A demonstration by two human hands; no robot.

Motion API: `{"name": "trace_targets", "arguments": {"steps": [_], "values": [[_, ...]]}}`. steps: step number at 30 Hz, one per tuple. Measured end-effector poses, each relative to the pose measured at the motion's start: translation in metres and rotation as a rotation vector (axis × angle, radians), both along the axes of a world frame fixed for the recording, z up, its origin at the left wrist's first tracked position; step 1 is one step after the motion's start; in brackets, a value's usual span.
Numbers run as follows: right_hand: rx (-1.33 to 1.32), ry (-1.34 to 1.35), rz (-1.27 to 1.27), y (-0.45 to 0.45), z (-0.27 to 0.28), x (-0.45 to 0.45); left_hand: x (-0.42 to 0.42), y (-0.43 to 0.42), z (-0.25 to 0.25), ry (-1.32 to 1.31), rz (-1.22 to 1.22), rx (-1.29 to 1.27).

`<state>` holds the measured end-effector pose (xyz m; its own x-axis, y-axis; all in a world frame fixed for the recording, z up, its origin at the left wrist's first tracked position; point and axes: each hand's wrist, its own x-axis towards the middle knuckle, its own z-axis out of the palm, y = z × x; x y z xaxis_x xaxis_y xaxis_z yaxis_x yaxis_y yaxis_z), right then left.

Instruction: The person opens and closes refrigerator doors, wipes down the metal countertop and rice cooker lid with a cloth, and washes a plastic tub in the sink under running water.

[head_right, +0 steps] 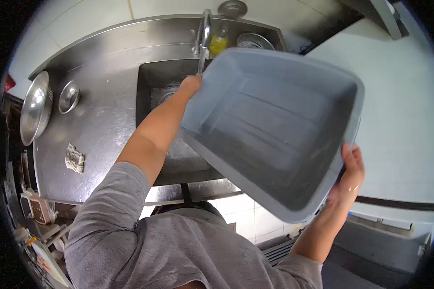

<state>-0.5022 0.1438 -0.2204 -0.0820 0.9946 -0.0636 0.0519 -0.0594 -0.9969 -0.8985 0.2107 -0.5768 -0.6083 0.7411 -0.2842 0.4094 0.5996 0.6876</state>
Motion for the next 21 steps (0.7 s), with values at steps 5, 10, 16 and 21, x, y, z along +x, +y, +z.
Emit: {"name": "trace_targets", "arguments": {"steps": [5,10,16,21], "values": [[-0.021,0.068,0.031,-0.021,-0.026,0.011,-0.021,0.011,0.066,0.002,0.103,-0.075],[-0.015,-0.029,-0.024,-0.011,-0.038,0.021,-0.037,-0.028,0.099,0.176,0.163,-0.095],[-0.287,-0.113,0.05,0.021,-0.123,-0.028,-0.143,-0.179,0.116,0.369,-0.007,-0.365],[-0.315,-0.219,0.357,0.046,-0.235,-0.107,-0.17,-0.286,0.121,0.495,0.194,-0.477]]}}
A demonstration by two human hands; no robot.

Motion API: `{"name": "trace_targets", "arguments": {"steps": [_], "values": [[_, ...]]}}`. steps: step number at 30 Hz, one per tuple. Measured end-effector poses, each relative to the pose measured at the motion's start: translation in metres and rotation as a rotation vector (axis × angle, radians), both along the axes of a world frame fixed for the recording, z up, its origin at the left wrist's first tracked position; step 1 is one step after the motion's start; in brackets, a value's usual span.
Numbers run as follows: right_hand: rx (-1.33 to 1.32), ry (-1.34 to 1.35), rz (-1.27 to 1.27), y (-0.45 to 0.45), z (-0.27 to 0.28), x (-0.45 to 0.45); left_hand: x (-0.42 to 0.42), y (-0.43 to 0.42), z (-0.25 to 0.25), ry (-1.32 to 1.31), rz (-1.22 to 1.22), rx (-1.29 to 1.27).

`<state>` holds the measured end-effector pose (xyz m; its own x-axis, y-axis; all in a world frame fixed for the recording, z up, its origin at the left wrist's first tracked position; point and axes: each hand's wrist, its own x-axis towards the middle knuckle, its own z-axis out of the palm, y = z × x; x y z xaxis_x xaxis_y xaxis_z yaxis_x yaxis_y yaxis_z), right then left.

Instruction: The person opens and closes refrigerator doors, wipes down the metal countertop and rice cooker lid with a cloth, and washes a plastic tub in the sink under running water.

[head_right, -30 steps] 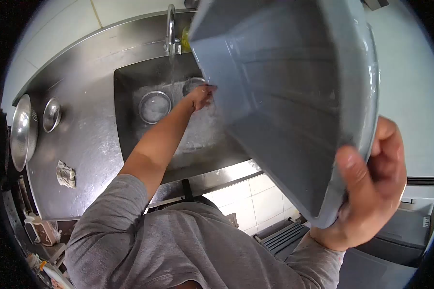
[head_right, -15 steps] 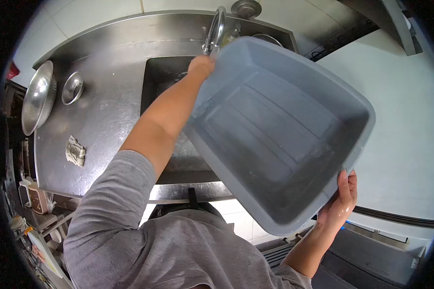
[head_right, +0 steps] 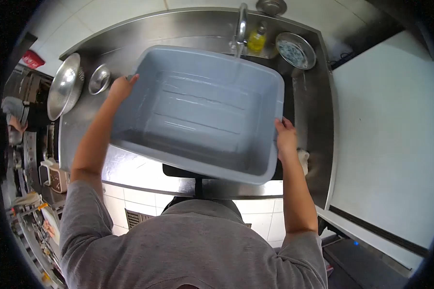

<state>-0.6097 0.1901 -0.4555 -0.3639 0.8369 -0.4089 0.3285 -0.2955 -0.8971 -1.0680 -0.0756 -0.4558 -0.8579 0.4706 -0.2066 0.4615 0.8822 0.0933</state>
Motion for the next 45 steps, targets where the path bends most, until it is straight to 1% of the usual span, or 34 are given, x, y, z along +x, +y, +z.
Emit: {"name": "trace_targets", "arguments": {"steps": [1,3,4,6,7,9,11,13,14,16,17,19,20,21,22,23,24,25,27,28,29,32,34,36,38,39,41,43,45], "values": [[-0.003,0.008,0.014,0.004,-0.012,-0.015,0.0,-0.011,-0.005,0.008,0.014,-0.003],[0.016,0.034,0.04,0.008,-0.038,-0.038,0.002,-0.028,-0.028,0.143,0.1,0.203],[0.016,0.032,0.047,0.012,-0.048,-0.045,0.011,-0.031,-0.024,0.141,0.107,0.202],[0.36,-0.24,0.123,0.025,-0.061,-0.059,0.03,-0.024,-0.012,0.105,0.264,0.225],[0.365,-0.245,0.132,0.029,-0.058,-0.075,0.028,-0.026,-0.015,0.099,0.274,0.228],[0.582,-0.053,0.14,0.036,-0.041,-0.112,0.028,-0.029,-0.027,0.102,0.332,0.261],[0.799,0.163,0.14,0.049,-0.016,-0.16,0.03,-0.024,-0.026,0.112,0.334,0.261],[-0.22,0.531,0.025,0.061,0.016,-0.21,0.036,-0.017,-0.02,0.122,0.335,0.251],[-0.222,0.525,0.029,0.069,0.022,-0.231,0.04,-0.012,-0.016,0.107,0.327,0.247],[-0.719,0.61,-0.022,0.077,0.032,-0.264,0.044,-0.005,-0.014,0.093,0.324,0.25],[-0.715,0.609,-0.019,0.074,0.032,-0.27,0.044,-0.002,-0.014,0.083,0.313,0.262],[-0.748,0.639,0.363,0.065,0.029,-0.278,0.044,0.005,-0.014,0.063,0.304,0.277],[-0.748,0.626,0.362,0.072,0.011,-0.278,0.046,0.008,-0.009,0.04,0.293,0.269],[-0.586,0.231,0.496,0.082,-0.015,-0.275,0.047,0.009,-0.008,0.017,0.283,0.262],[-0.406,-0.163,0.619,0.08,-0.019,-0.278,0.047,0.009,-0.01,0.007,0.294,0.266],[-0.4,-0.171,0.628,0.079,-0.022,-0.289,0.046,0.01,-0.012,0.024,0.279,0.267],[0.235,-0.532,0.799,0.075,-0.03,-0.303,0.043,0.011,-0.013,0.044,0.26,0.267],[0.89,-0.872,0.903,0.063,-0.035,-0.312,0.042,0.011,-0.015,0.039,0.259,0.267],[0.865,-0.406,0.925,0.056,-0.085,-0.352,0.04,0.014,-0.017,0.02,0.327,0.296],[0.824,-0.031,0.904,0.031,-0.099,-0.373,0.039,0.018,-0.016,0.024,0.323,0.301],[0.853,0.053,1.002,-0.001,-0.096,-0.394,0.041,0.021,-0.015,0.01,0.303,0.283],[0.82,0.023,1.007,-0.031,-0.106,-0.41,0.04,0.027,-0.012,0.012,0.272,0.269],[1.073,-0.109,1.1,-0.011,-0.118,-0.356,0.041,0.023,-0.013,0.01,0.258,0.27],[1.419,-0.334,0.982,0.0,-0.132,-0.277,0.038,0.023,-0.013,-0.023,0.278,0.294],[1.237,-0.552,0.843,0.006,-0.131,-0.218,0.035,0.023,-0.014,-0.025,0.271,0.3],[1.235,-0.564,0.845,0.0,-0.136,-0.207,0.036,0.025,-0.014,-0.013,0.246,0.299],[1.396,-0.663,0.78,-0.013,-0.147,-0.203,0.03,0.025,-0.01,-0.003,0.244,0.288],[1.207,-0.368,1.289,-0.049,-0.109,-0.245,0.029,0.026,-0.013,0.011,0.228,0.268],[1.295,-0.23,1.219,-0.075,-0.117,-0.297,0.026,0.026,-0.017,0.009,0.246,0.262]]}}
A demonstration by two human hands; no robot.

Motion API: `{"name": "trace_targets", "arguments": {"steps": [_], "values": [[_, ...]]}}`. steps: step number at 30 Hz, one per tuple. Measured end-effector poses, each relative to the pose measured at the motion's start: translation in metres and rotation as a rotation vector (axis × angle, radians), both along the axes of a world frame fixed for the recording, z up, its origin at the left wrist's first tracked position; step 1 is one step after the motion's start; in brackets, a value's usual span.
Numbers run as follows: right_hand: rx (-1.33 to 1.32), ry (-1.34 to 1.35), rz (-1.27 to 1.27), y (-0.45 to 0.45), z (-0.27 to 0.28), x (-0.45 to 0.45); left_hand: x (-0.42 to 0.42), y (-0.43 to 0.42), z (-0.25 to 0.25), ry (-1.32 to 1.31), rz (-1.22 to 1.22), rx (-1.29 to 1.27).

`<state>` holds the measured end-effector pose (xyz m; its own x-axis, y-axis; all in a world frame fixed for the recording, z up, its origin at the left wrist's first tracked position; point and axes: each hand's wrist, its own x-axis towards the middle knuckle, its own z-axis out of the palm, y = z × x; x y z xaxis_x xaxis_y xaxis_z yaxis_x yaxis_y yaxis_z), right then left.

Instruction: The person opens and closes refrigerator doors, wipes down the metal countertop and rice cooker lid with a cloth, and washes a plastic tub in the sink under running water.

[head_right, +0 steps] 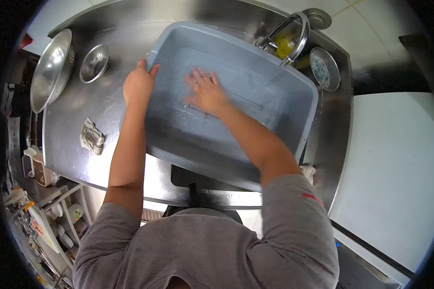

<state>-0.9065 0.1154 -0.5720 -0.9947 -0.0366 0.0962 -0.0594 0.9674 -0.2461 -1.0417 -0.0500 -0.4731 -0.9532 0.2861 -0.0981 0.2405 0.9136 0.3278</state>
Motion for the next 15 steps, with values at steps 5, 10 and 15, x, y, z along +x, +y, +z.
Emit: {"name": "trace_targets", "arguments": {"steps": [5,10,15], "values": [[-0.077,-0.097,-0.311,-0.06,-0.004,-0.088,0.0,-0.003,0.0,0.014,0.029,-0.026],[0.016,0.051,0.133,-0.109,-0.017,0.0,-0.003,-0.003,0.0,-0.009,0.035,0.025],[-0.142,-0.214,0.618,-0.065,-0.012,0.064,-0.001,-0.006,0.006,-0.019,0.009,0.003]]}}
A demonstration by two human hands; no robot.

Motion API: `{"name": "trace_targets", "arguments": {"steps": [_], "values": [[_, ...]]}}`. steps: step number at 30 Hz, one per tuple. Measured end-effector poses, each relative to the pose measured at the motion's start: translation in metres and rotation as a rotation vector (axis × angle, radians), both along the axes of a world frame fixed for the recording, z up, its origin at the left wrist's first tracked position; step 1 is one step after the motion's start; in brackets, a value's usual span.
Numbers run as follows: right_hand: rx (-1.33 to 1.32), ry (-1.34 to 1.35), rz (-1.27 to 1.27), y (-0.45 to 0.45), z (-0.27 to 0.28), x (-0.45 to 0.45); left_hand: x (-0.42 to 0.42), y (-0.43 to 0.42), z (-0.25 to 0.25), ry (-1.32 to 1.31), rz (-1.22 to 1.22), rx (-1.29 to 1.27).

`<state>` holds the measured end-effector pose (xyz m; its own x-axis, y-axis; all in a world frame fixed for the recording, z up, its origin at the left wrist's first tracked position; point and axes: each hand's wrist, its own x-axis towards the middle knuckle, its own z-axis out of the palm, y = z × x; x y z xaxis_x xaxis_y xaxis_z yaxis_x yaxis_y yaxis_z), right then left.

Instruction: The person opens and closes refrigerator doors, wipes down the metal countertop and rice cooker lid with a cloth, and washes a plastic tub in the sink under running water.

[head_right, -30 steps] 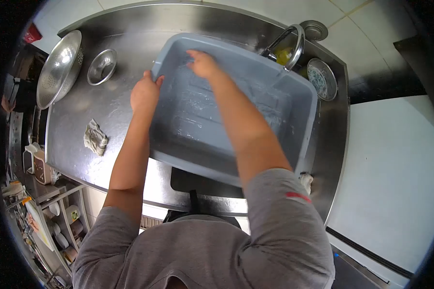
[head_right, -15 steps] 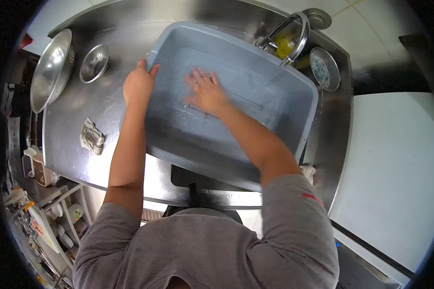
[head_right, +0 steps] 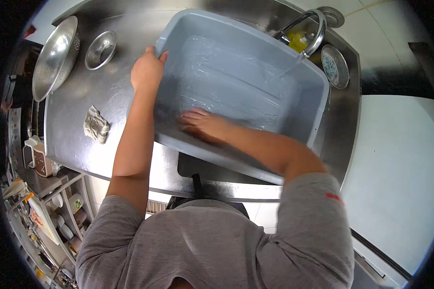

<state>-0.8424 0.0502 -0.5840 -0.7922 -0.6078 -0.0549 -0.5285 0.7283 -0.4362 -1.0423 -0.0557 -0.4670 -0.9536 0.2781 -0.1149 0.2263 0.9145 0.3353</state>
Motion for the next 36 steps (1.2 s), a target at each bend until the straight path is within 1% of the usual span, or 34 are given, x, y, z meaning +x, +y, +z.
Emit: {"name": "trace_targets", "arguments": {"steps": [1,3,6,7,9,11,12,14,16,18,20,24,26,27,28,29,30,31,32,33,35,36], "values": [[-0.008,-0.09,0.008,0.022,0.022,0.023,0.001,-0.002,0.001,-0.004,0.002,-0.004],[0.12,-0.136,0.128,0.069,0.044,0.069,0.003,-0.002,0.002,-0.004,0.009,0.026],[0.094,-0.15,0.113,0.071,0.038,0.078,0.002,-0.001,-0.001,0.021,0.021,0.012],[0.085,-0.115,0.106,0.052,0.04,0.058,0.003,0.0,-0.002,0.019,0.011,0.02],[-0.036,-0.04,-0.052,0.008,0.0,0.011,0.0,0.004,-0.002,0.035,0.006,-0.023],[0.031,0.211,-0.232,-0.025,0.008,-0.037,0.003,0.003,-0.001,0.037,0.023,-0.023],[0.032,0.222,-0.239,-0.018,0.017,-0.048,0.001,0.004,0.0,0.04,0.047,-0.039],[0.165,0.131,-0.491,-0.015,0.022,-0.06,-0.001,0.002,-0.002,0.069,0.045,-0.055],[0.16,0.17,-0.818,0.029,0.024,-0.045,-0.001,-0.005,-0.004,0.087,0.057,-0.06],[0.143,0.118,-1.012,0.082,0.008,-0.017,0.0,-0.008,-0.005,0.089,0.11,-0.039],[0.321,0.139,-1.18,0.122,0.01,0.018,0.001,-0.01,-0.003,0.073,0.109,-0.021],[0.322,0.226,-1.181,0.162,0.007,0.027,0.0,-0.014,-0.004,0.087,0.127,0.006],[0.38,0.13,-1.474,0.177,0.009,0.006,-0.002,-0.019,-0.01,0.099,0.147,0.013],[0.38,0.134,-1.474,0.191,0.004,-0.004,-0.004,-0.02,-0.014,0.113,0.168,0.017],[0.303,0.158,-1.53,0.209,-0.01,-0.007,-0.003,-0.02,-0.013,0.107,0.165,0.014],[0.227,0.179,-1.583,0.211,-0.011,-0.006,-0.002,-0.021,-0.011,0.103,0.167,0.009],[0.231,0.174,-1.582,0.203,-0.018,-0.003,-0.003,-0.021,-0.009,0.104,0.172,0.006],[0.315,0.097,-1.581,0.177,-0.015,-0.001,-0.004,-0.021,-0.009,0.102,0.17,0.004],[0.399,0.018,-1.579,0.155,-0.006,0.007,-0.005,-0.022,-0.01,0.104,0.158,-0.008],[0.404,0.018,-1.581,0.142,0.006,0.02,-0.007,-0.021,-0.01,0.107,0.15,-0.016],[0.287,-0.05,-1.157,0.129,0.026,0.043,-0.009,-0.021,-0.011,0.098,0.153,-0.002],[0.291,-0.054,-1.159,0.137,0.015,0.046,-0.008,-0.023,-0.012,0.097,0.153,0.001]]}}
